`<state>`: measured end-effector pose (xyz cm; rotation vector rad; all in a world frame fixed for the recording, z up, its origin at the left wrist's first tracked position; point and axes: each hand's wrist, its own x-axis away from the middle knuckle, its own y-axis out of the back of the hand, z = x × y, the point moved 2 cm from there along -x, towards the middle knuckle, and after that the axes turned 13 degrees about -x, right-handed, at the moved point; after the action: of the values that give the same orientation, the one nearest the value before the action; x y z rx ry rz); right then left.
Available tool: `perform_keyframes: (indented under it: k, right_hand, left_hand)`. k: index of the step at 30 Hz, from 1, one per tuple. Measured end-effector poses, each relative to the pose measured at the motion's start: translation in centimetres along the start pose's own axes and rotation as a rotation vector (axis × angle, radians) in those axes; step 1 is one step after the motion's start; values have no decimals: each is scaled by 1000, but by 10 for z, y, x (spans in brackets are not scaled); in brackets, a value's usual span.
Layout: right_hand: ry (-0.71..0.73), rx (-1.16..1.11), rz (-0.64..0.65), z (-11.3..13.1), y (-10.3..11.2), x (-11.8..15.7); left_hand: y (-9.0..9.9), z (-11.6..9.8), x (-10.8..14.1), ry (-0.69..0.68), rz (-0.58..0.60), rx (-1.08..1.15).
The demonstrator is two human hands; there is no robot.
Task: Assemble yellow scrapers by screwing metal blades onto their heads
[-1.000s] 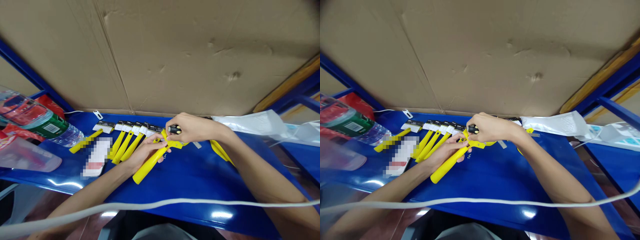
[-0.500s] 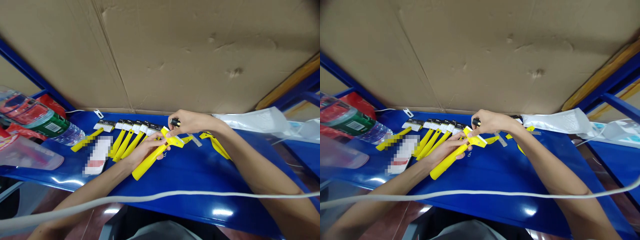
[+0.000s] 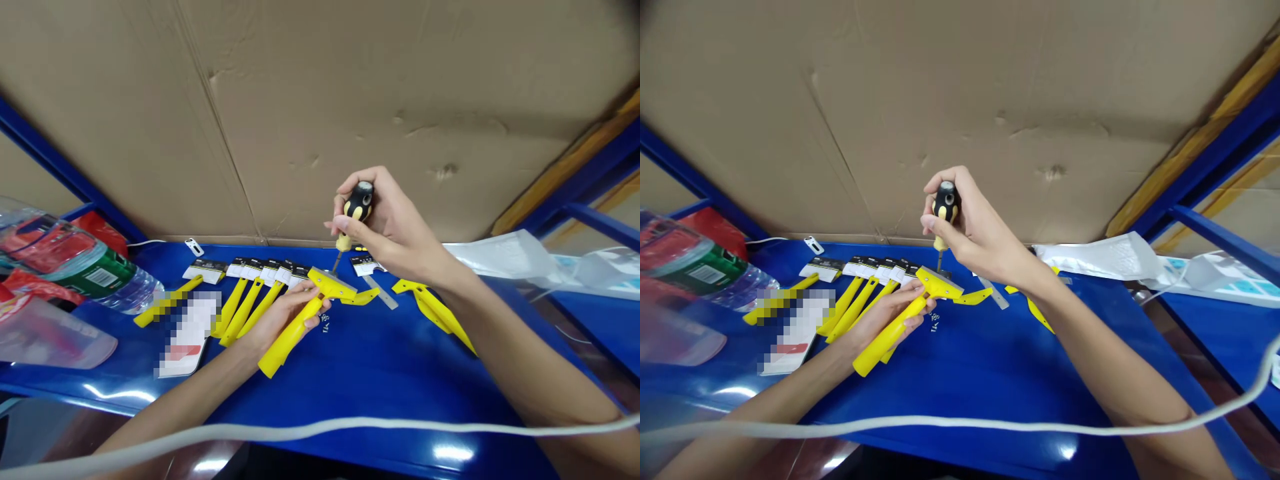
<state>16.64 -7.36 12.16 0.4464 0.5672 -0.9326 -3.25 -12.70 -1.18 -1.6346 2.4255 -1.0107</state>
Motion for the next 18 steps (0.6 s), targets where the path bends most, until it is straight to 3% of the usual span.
perform_keyframes:
  k: [6,18]
  right_hand:
    - [18,-140,-22,-11,-11,-2]
    - [-12,-47,-13,-17,-10,-1]
  left_hand:
    - [-2,0,-1,-16,-2,-7]
    - [-2,0,-1,-18,0,15]
